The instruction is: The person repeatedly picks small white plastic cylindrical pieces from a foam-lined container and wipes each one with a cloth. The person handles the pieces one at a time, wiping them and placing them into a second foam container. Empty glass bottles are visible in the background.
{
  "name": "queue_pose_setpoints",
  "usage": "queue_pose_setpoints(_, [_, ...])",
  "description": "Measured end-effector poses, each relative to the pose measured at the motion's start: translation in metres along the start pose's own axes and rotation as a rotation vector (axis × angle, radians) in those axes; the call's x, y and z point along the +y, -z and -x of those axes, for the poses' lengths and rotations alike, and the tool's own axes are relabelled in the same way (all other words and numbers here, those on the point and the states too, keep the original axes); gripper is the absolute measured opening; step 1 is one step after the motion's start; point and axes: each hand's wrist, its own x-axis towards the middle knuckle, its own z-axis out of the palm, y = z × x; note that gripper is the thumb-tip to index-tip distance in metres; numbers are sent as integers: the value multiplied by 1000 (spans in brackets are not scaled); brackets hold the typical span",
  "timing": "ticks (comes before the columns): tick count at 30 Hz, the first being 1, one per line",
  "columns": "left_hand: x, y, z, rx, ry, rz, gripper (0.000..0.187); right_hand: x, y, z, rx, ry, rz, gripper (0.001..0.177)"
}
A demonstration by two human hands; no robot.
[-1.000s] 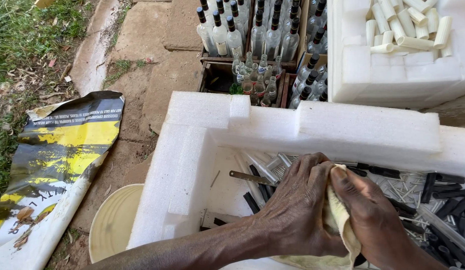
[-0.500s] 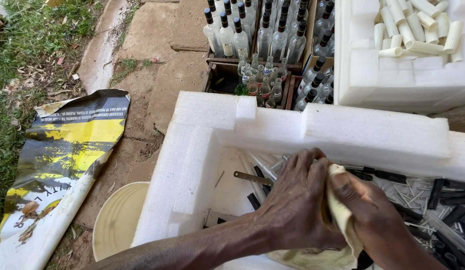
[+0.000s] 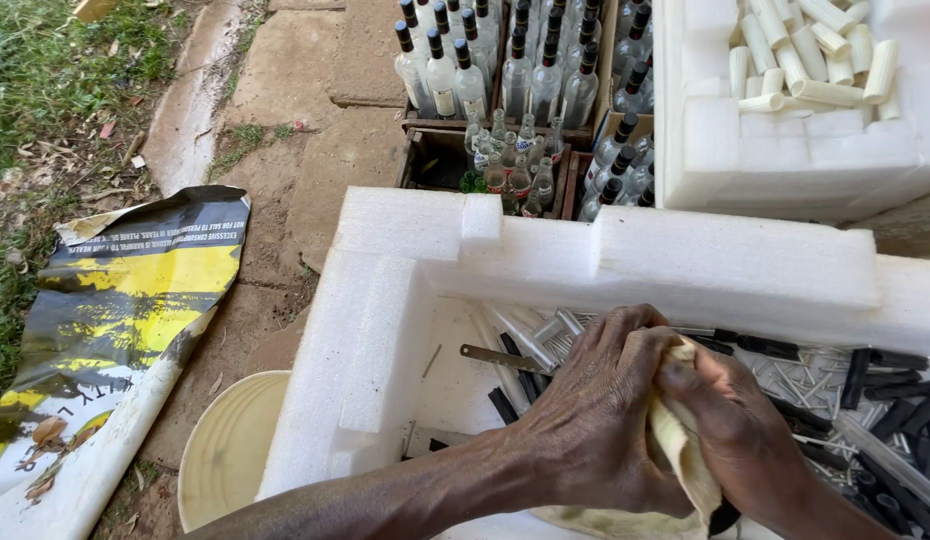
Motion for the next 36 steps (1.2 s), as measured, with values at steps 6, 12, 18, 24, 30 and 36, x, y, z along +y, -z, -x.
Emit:
queue_pose_setpoints(6, [12,8,-6,-104,189,29,90,-13,-4,1,146,-153,-85,50])
queue_pose_setpoints(12, [10,7,-3,-15,69,-11,91,-22,-2,-2,315,-340,-161,48])
queue_pose_setpoints(18, [-1,24,-9,-14,377,11,97,-12,30,-7,93,-214,9,47])
queue_pose_setpoints(24, [-4,27,-8,119,352,-65,105,-19,71,-17,-400,-25,1629,63])
queue_pose_setpoints(30, [1,23,-7,23,319,-58,113,-69,20,0,135,-179,957,59])
queue_pose_setpoints(36, [-10,4,4,-170,178,-140,116,-30,2,4,6,-187,222,66])
